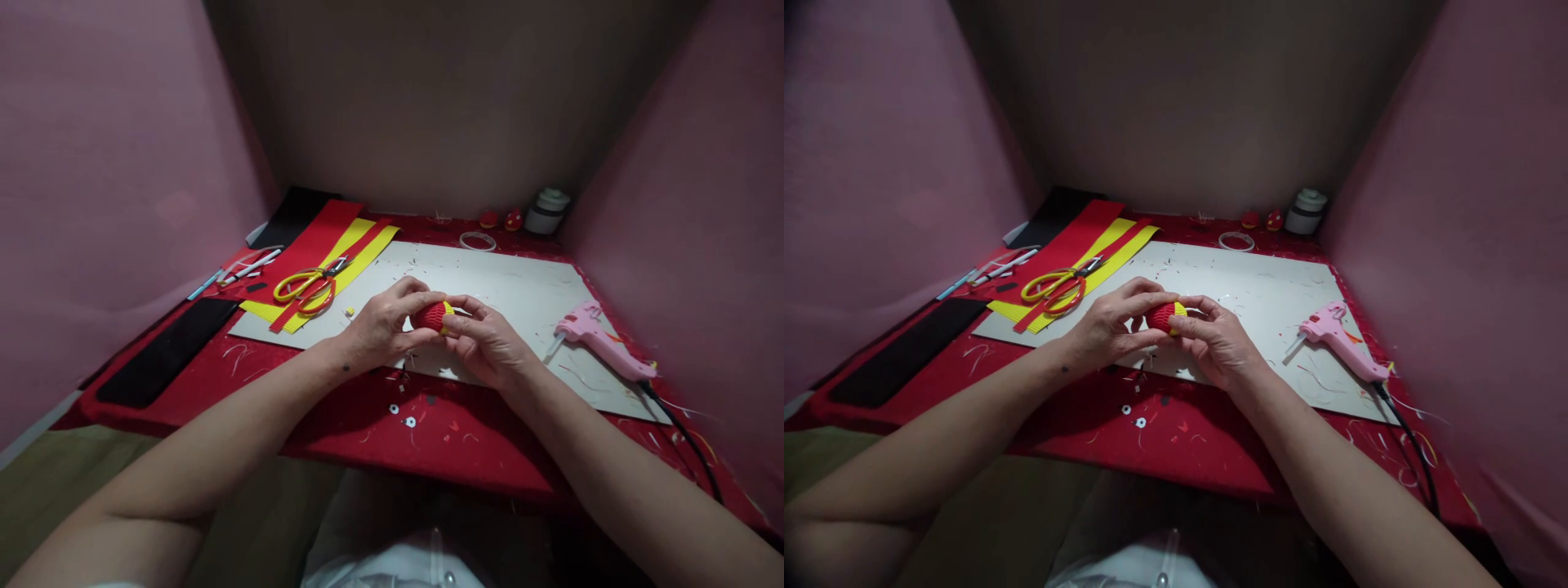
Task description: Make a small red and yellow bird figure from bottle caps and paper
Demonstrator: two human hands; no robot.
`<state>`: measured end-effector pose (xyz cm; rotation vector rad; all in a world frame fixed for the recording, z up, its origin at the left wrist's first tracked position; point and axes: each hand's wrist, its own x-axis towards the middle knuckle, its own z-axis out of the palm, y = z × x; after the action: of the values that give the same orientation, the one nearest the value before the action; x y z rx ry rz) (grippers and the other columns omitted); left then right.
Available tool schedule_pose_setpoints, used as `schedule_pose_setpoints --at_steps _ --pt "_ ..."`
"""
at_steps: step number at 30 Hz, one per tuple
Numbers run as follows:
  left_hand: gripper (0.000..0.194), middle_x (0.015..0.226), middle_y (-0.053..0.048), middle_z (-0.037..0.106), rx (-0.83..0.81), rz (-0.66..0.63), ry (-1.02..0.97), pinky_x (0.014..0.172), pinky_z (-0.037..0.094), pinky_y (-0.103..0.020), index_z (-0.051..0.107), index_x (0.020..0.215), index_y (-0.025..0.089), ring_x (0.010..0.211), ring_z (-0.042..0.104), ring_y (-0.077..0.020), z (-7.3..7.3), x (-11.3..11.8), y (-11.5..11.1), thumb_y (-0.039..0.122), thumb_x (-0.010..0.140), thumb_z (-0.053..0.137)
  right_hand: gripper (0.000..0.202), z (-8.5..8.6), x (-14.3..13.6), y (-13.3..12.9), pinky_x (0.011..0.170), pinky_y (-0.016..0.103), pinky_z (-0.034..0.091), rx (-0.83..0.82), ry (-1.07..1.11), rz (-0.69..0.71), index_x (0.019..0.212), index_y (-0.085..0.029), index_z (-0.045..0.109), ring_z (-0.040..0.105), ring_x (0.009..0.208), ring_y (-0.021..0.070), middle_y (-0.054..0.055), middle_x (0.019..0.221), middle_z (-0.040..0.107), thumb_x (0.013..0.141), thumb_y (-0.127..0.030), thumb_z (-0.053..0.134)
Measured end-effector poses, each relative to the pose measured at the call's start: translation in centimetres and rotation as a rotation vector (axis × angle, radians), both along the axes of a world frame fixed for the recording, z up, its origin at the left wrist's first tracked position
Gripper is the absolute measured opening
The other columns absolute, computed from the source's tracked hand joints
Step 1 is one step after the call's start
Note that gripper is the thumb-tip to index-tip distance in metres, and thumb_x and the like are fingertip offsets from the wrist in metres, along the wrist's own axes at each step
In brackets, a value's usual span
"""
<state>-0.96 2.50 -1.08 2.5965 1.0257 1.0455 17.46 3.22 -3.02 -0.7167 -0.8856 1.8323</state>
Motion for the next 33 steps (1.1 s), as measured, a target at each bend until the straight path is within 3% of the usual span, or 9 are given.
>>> schedule_pose_setpoints --at_steps 3,7,9,11,14,19,27,33 --pt "0.041 0.107 -0.011 0.060 -0.064 -0.013 -0.002 0.083 0.053 -0.033 0.060 0.121 0.019 0.097 0.060 -0.0193 0.3 0.0 0.0 0.031 0.083 0.069 0.039 0.1 0.0 -0.1 0.067 0.028 0.055 0.006 -0.006 0.018 0.087 -0.020 0.063 0.068 0.076 0.0167 0.003 0.083 0.072 0.057 -0.019 0.088" --pt "0.063 0.107 -0.010 0.063 -0.257 -0.030 -0.167 0.067 0.053 -0.026 0.053 0.130 0.018 0.073 0.060 -0.0112 1.3 -0.5 0.2 0.037 0.075 0.076 0.039 0.5 0.2 0.0 0.066 0.030 0.056 0.013 -0.001 0.031 0.090 -0.020 0.062 0.068 0.074 0.0171 0.003 0.084 0.073 0.059 -0.020 0.086" --pt "0.051 0.099 -0.008 0.065 -0.335 0.070 -0.299 0.058 0.050 -0.023 0.055 0.125 0.014 0.061 0.058 -0.0081 2.0 -1.2 0.7 0.034 0.080 0.070 0.038 0.8 0.5 0.2 0.070 0.033 0.057 0.023 0.003 0.027 0.092 -0.021 0.062 0.068 0.077 0.0187 0.003 0.086 0.073 0.061 -0.021 0.085" --pt "0.030 0.082 -0.005 0.066 -0.378 0.227 -0.340 0.052 0.046 -0.021 0.064 0.106 0.011 0.056 0.057 -0.0080 2.6 -2.4 1.4 0.029 0.082 0.065 0.037 0.9 0.7 0.5 0.073 0.035 0.057 0.027 0.004 0.022 0.093 -0.022 0.062 0.069 0.082 0.0201 0.003 0.089 0.073 0.063 -0.021 0.083" --pt "0.009 0.060 -0.001 0.062 -0.498 0.406 -0.120 0.049 0.042 -0.021 0.067 0.078 0.013 0.050 0.057 -0.0094 3.0 -4.2 2.6 0.020 0.076 0.064 0.036 0.9 1.0 0.8 0.077 0.037 0.056 0.029 -0.009 0.019 0.094 -0.023 0.063 0.068 0.085 0.0209 0.004 0.093 0.072 0.064 -0.021 0.082" --pt "0.012 0.046 0.001 0.059 -0.561 0.516 0.339 0.048 0.036 -0.023 0.070 0.066 0.017 0.047 0.055 -0.0117 2.8 -5.1 3.2 0.015 0.071 0.059 0.037 0.8 1.0 0.7 0.078 0.040 0.056 0.023 -0.028 0.017 0.094 -0.022 0.063 0.067 0.085 0.0230 0.005 0.093 0.071 0.063 -0.021 0.083" --pt "0.016 0.046 -0.002 0.057 -0.506 0.488 0.463 0.047 0.029 -0.026 0.068 0.060 0.018 0.045 0.047 -0.0128 1.1 -4.6 2.9 0.024 0.071 0.059 0.036 0.8 0.9 0.3 0.073 0.038 0.056 0.027 -0.037 0.041 0.094 -0.022 0.062 0.068 0.077 0.0217 0.006 0.089 0.072 0.063 -0.022 0.082" --pt "0.014 0.060 -0.007 0.064 -0.475 0.555 0.494 0.049 0.031 -0.026 0.069 0.062 0.017 0.051 0.050 -0.0146 0.7 -3.6 2.7 0.016 0.066 0.056 0.036 0.9 0.8 0.3 0.073 0.038 0.055 0.025 -0.041 0.036 0.092 -0.022 0.062 0.067 0.077 0.0216 0.005 0.088 0.072 0.062 -0.021 0.082"
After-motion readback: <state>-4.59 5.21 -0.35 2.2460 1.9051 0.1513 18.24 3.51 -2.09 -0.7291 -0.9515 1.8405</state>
